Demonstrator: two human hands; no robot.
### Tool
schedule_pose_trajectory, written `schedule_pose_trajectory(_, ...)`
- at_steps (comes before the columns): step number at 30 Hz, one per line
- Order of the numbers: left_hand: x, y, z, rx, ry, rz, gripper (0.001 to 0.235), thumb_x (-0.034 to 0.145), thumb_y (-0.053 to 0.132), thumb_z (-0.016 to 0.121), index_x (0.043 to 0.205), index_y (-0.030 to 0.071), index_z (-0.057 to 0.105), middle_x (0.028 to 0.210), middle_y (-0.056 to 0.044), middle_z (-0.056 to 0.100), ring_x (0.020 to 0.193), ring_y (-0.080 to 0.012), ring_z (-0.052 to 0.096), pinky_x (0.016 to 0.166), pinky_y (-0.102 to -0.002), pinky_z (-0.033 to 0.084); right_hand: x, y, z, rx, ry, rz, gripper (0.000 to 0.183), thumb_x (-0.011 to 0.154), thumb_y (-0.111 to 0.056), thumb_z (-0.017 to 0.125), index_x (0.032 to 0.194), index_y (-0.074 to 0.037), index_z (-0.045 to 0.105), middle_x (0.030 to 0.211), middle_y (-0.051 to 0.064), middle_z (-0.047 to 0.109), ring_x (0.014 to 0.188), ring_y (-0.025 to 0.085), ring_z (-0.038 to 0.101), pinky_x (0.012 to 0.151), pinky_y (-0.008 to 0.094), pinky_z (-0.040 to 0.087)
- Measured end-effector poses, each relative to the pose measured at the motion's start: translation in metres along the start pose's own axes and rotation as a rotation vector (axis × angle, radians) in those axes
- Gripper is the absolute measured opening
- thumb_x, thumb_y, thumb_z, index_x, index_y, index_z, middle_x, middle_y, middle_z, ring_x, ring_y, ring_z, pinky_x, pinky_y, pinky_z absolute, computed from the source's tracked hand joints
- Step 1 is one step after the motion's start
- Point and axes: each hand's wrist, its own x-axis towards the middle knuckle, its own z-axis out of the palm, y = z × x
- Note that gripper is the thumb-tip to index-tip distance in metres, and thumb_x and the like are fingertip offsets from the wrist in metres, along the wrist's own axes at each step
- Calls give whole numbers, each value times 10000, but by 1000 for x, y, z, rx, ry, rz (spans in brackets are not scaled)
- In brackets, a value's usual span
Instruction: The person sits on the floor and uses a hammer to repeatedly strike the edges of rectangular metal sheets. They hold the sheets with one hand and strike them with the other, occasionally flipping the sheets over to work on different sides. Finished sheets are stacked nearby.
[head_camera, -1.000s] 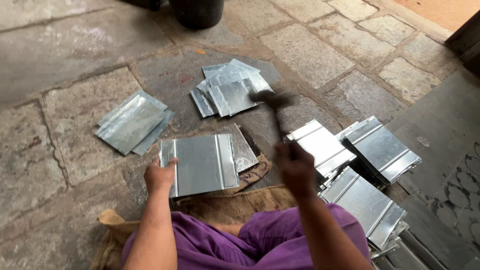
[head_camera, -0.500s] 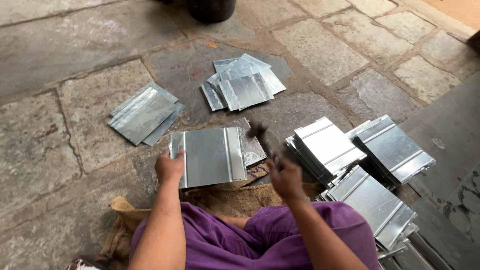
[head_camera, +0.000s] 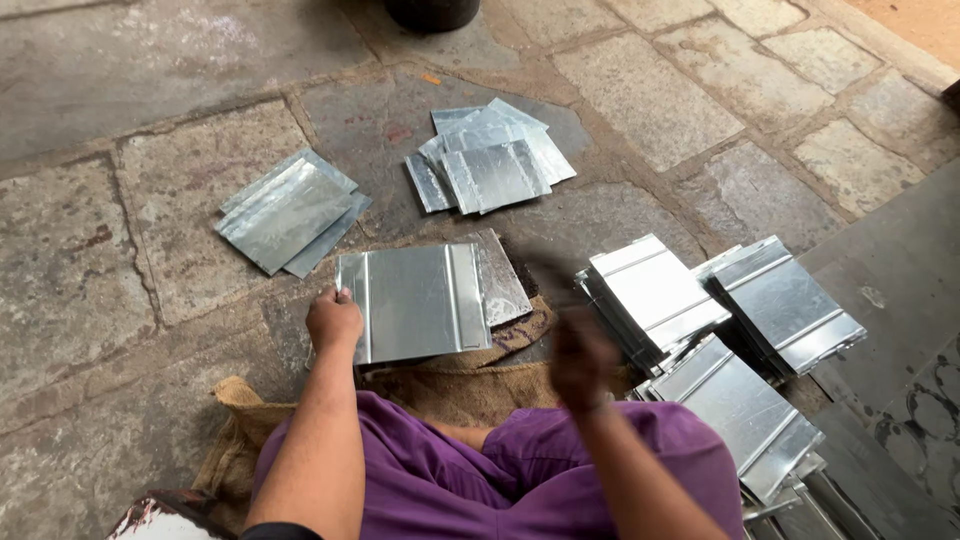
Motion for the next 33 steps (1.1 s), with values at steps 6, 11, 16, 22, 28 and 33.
schedule_pose_trajectory(6, 3, 0, -1, -32, 67, 69, 289, 1040, 257, 560, 1060, 26, 733, 1018, -243, 730, 958, -438, 695, 843, -523, 539, 20, -3, -23, -247, -46, 321, 423, 982, -251, 682, 1366, -76, 652, 583, 69, 637, 476, 116, 537, 441, 304, 427)
schedule_pose_trajectory(11, -11, 7, -9, -110, 85, 4, 300, 1051, 263, 559, 1069, 20, 733, 1042, -228, 725, 941, -410, 701, 826, -502, 548, 37, -55, -80, 536, 266, -236, 233, 1162, -196, 593, 1229, 12, 673, 735, 6, 580, 585, 41, 507, 495, 204, 389)
schedule_pose_trajectory(16, -13, 27, -18, -192, 0, -145, 299, 1059, 269, 526, 1147, 43, 702, 1018, -217, 729, 887, -373, 723, 771, -489, 559, 28, -37, -45, 598, 501, -586, 80, 1094, -146, 618, 1095, -68, 638, 962, 123, 653, 695, 158, 639, 519, 275, 516)
schedule_pose_trajectory(22, -11, 17, -16, -147, 50, -4, 309, 1058, 251, 547, 1130, 9, 725, 1040, -216, 719, 868, -349, 685, 761, -477, 541, 4, 0, 4, -126, -74, 258, 293, 1063, -241, 621, 1242, -26, 710, 773, 141, 713, 601, 137, 558, 513, 296, 411)
schedule_pose_trajectory(28, -12, 15, -15, -182, 19, -80, 323, 1064, 253, 534, 1137, -8, 711, 1025, -219, 737, 859, -346, 718, 769, -473, 549, 11, -16, -36, 148, 152, -84, 338, 1074, -267, 609, 1286, -20, 700, 719, 56, 649, 570, 64, 544, 488, 241, 421)
schedule_pose_trajectory(33, -7, 22, -18, -136, 46, -27, 303, 1051, 236, 562, 1112, -7, 731, 1035, -226, 728, 882, -339, 707, 783, -462, 543, -8, -3, -18, 235, 202, -263, 315, 1084, -281, 600, 1285, -50, 673, 784, 37, 659, 607, 63, 565, 508, 213, 447)
